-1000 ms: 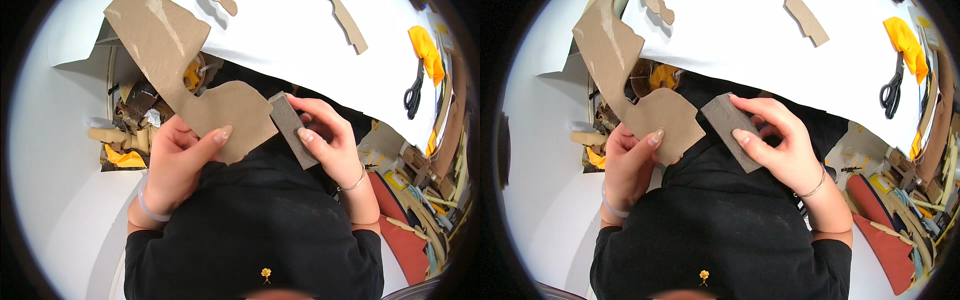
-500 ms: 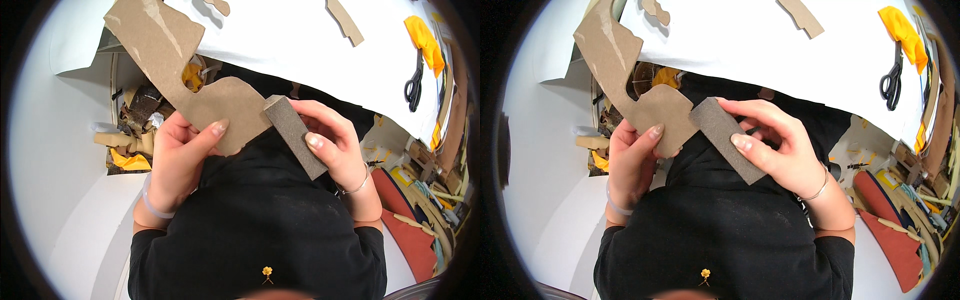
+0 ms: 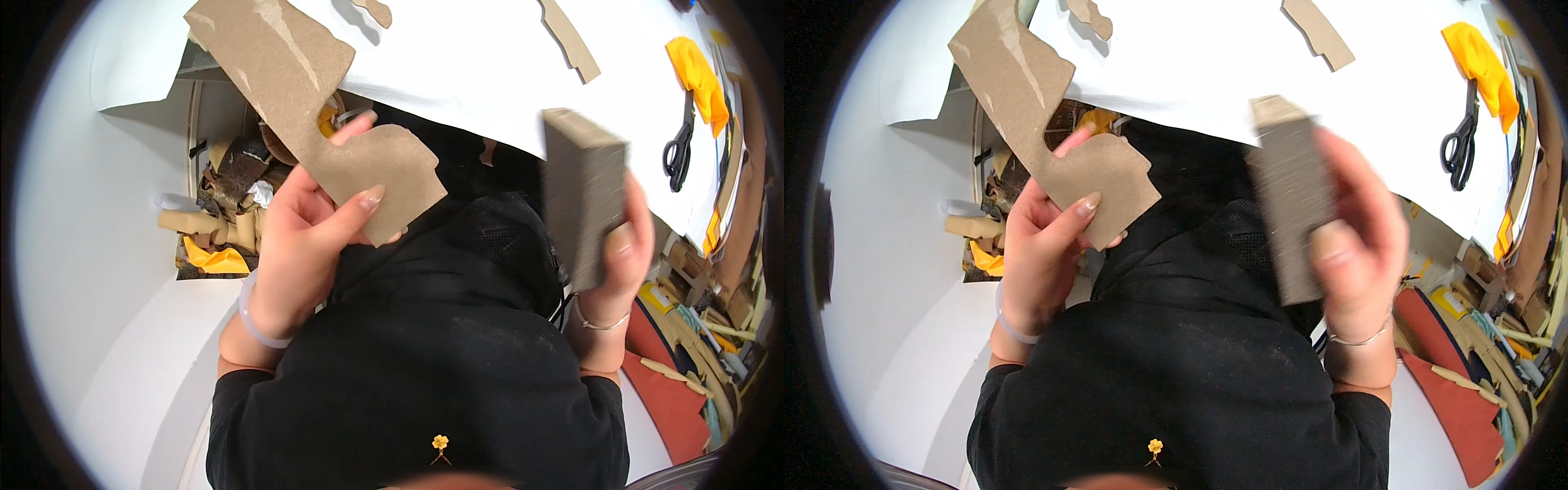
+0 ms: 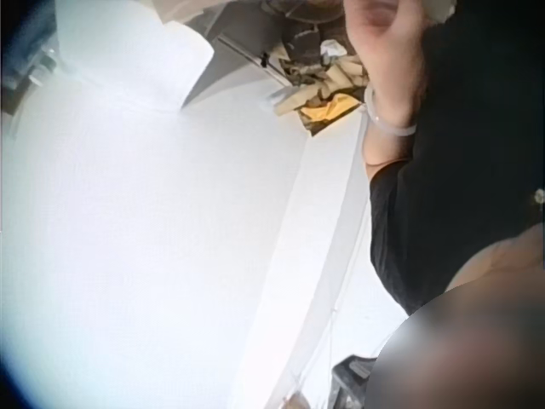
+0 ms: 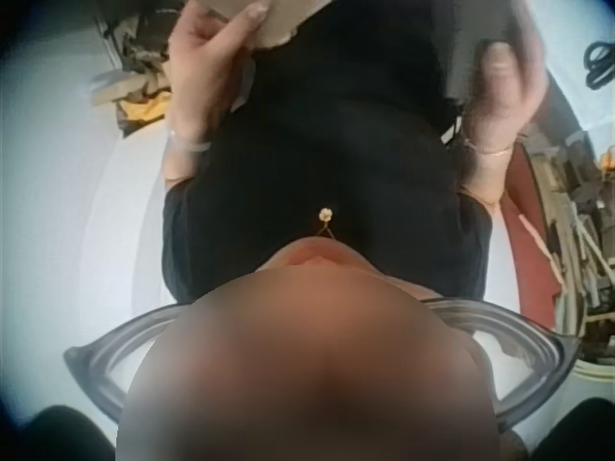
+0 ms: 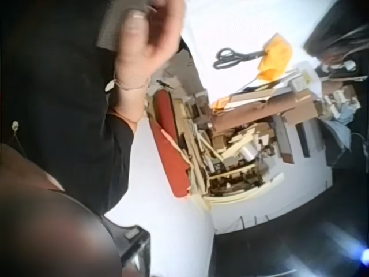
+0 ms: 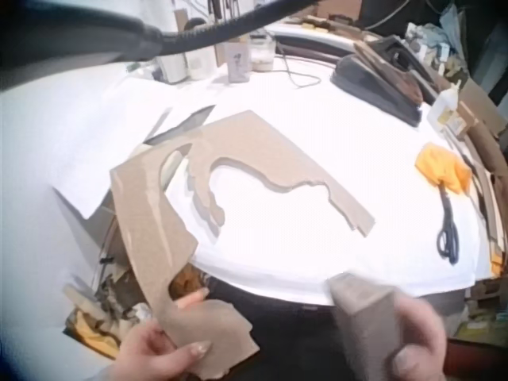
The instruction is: The person unfolds a yellow fabric, places a cardboard template on it, and cuts the fabric around the template using scissors. They then sand the edges of the cardboard template and iron the cut fabric piece.
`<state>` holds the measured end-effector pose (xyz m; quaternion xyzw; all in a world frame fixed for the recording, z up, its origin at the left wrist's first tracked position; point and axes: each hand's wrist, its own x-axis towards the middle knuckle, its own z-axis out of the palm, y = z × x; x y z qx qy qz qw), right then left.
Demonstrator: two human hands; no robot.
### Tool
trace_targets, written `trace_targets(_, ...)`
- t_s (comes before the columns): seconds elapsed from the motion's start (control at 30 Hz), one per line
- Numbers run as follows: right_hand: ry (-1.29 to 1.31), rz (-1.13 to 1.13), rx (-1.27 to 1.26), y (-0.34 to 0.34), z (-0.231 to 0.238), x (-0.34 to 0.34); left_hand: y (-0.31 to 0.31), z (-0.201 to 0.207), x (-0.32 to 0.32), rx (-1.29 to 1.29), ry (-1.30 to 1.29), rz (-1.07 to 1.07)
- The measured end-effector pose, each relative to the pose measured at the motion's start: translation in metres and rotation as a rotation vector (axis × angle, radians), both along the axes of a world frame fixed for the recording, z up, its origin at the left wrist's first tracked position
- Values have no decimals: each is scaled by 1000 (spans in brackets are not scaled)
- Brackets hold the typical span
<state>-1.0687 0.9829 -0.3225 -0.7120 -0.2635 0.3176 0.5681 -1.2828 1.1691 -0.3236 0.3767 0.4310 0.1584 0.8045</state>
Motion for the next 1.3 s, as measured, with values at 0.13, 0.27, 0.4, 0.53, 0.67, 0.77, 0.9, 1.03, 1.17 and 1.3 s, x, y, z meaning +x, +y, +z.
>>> trace_targets(0.13, -50, -429, 84, -24, -9, 29, 3, -4, -5, 42, -52, -5)
trace_targets(0.27, 37, -463, 307, -58, -15, 73, 17, -10, -17, -86, -111, 3)
trace_targets(0.4, -120, -567, 236, -60, -4, 91, 29, -29, -15, -104, -147, 98)
trace_targets(0.53, -321, -396, -44, -44, -8, 57, 33, -30, -14, 23, -12, 36)
trace_targets(0.67, -361, 239, -96, 0, -8, 3, 29, -27, -3, 47, 29, -35)
trace_targets(0.77, -335, 428, -124, 19, -14, -5, 27, -26, 0, 25, 46, -4)
trace_targets(0.9, -234, 487, -165, 31, -13, -10, 24, -24, 2, 47, 84, 23)
trace_targets(1.03, -202, 556, -208, 41, -11, -11, 21, -26, 1, 63, 84, 40)
trace_targets(1.17, -80, 455, -281, 36, -19, -15, 24, -29, -3, 74, 66, -3)
trace_targets(1.3, 13, 456, -208, 34, -18, -13, 25, -25, -1, 49, 43, -9)
